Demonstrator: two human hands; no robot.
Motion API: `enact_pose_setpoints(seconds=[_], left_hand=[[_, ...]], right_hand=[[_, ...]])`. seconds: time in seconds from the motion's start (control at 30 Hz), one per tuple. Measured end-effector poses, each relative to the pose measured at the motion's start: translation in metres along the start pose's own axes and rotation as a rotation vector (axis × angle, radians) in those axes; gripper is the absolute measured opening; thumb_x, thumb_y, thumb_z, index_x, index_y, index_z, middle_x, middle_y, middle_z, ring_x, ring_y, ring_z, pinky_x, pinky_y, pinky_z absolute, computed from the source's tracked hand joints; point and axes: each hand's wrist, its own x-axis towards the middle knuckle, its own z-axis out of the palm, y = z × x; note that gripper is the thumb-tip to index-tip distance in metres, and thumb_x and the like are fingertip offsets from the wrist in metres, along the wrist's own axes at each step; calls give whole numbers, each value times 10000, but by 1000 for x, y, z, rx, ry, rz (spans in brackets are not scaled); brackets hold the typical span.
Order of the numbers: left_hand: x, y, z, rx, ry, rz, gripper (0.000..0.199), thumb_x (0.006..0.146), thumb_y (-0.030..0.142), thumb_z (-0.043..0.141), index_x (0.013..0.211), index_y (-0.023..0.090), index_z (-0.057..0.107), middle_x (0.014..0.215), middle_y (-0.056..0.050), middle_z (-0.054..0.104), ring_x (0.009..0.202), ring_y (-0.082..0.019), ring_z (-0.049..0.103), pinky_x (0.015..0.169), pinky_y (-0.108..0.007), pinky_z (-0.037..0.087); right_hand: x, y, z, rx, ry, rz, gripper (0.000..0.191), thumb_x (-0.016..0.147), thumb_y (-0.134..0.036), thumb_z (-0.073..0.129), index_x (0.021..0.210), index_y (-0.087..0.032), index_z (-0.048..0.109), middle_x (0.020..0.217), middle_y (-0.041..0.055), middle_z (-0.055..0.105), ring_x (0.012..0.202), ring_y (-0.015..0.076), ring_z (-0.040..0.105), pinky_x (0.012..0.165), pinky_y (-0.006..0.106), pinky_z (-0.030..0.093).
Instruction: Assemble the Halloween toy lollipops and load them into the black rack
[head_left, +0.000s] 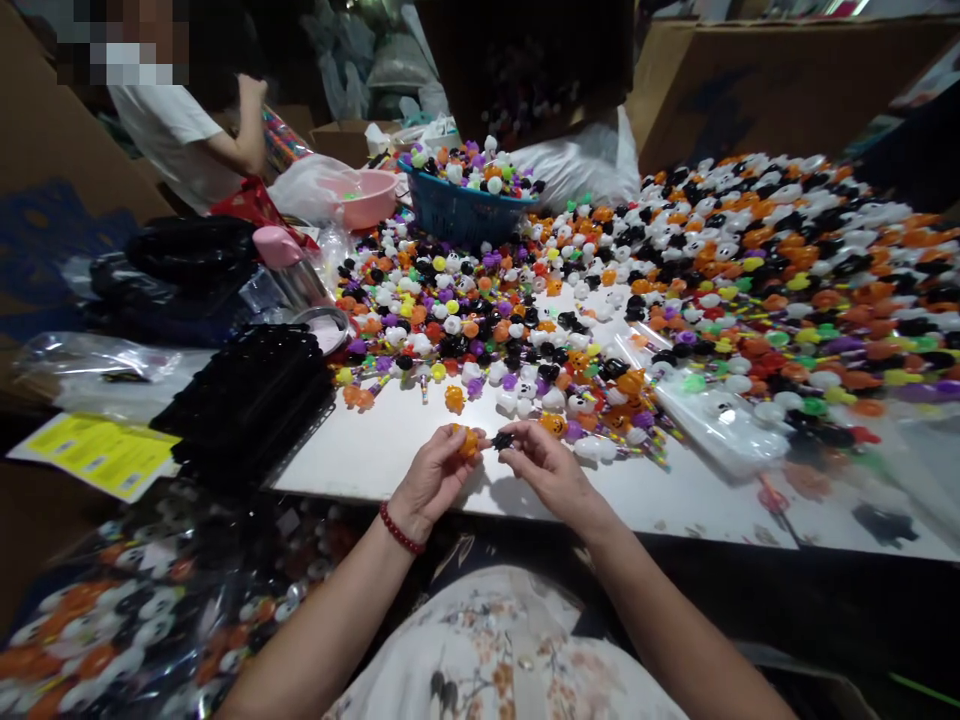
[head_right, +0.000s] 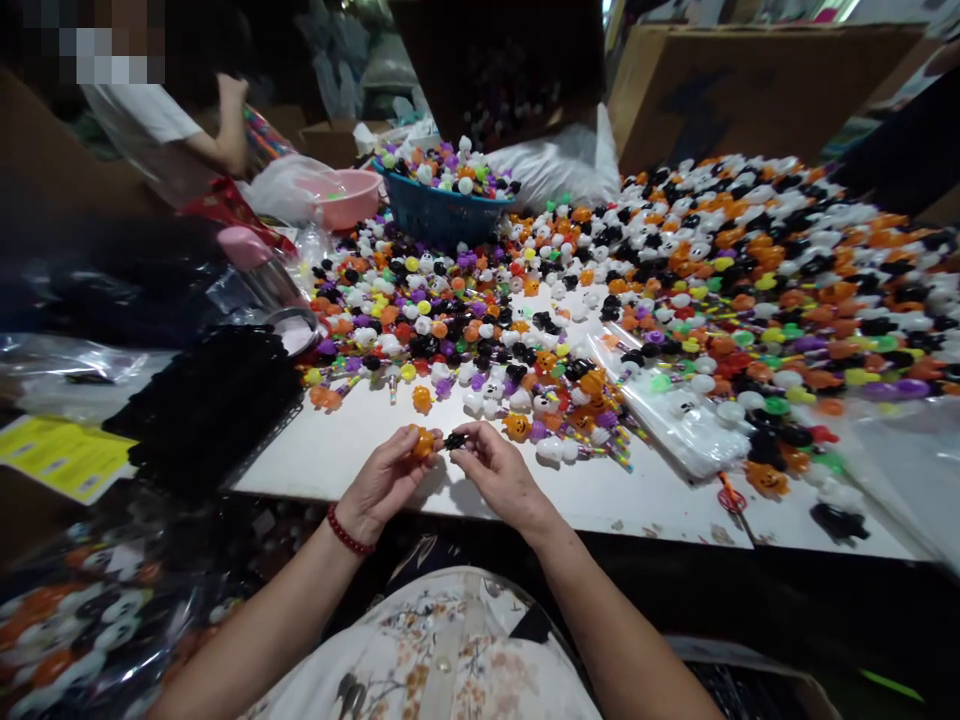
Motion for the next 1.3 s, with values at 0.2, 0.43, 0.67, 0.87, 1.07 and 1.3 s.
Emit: enact_pose_setpoints(seconds=[0.2, 0.43, 0.67, 0.87, 1.07, 1.3], left_hand=[[2, -8, 8, -91, 26, 23, 238, 812, 317, 724, 961, 158, 629, 1080, -94, 692, 1036, -190, 657, 862, -303, 545], [-3, -20, 15, -37, 56, 124, 362, 755, 444, 763, 913, 149, 623, 1018, -88, 710, 942, -171, 638, 803, -285, 521], [-8, -16, 8, 137, 156, 164, 263, 616, 216, 808, 766, 171, 596, 793, 28, 625, 629, -60, 540, 524, -168, 390], [-14, -11, 0, 558, 67, 270, 166, 739, 314, 738, 840, 183, 741, 823, -26, 645, 597, -87, 518, 512, -204, 390], [-20, 3, 0, 879, -82, 462, 145, 792, 305, 693, 866, 210, 774, 919, -78, 680, 839, -188, 618, 768, -289, 490], [-21, 19, 0, 1136, -268, 467, 99, 784, 252, 672, 820, 222, 759, 814, -60, 689, 756, -172, 604, 741, -277, 468]], right_hand=[[-11, 1, 18, -68, -34, -32, 241, 918, -373, 579, 1103, -222, 606, 869, 3, 618, 756, 142, 540, 694, 263, 442], [-13, 13, 27, -41, 33, -7, 273, 914, -381, 585, 1124, -211, 547, 829, 6, 659, 733, 149, 586, 652, 259, 441], [-15, 8, 20, -105, 52, -23, 293, 915, -385, 587, 1156, -219, 589, 936, 22, 663, 812, 157, 597, 734, 277, 465], [-15, 7, 13, -8, -41, -3, 341, 939, -404, 552, 1234, -240, 605, 1104, 44, 658, 966, 178, 606, 854, 311, 489], [-17, 11, 9, -16, -74, -21, 309, 944, -386, 561, 1209, -243, 628, 1141, 45, 661, 1029, 184, 612, 926, 327, 484], [-20, 3, 10, -87, -119, -40, 312, 946, -379, 550, 1207, -244, 656, 1146, 52, 677, 1065, 210, 617, 970, 361, 472]])
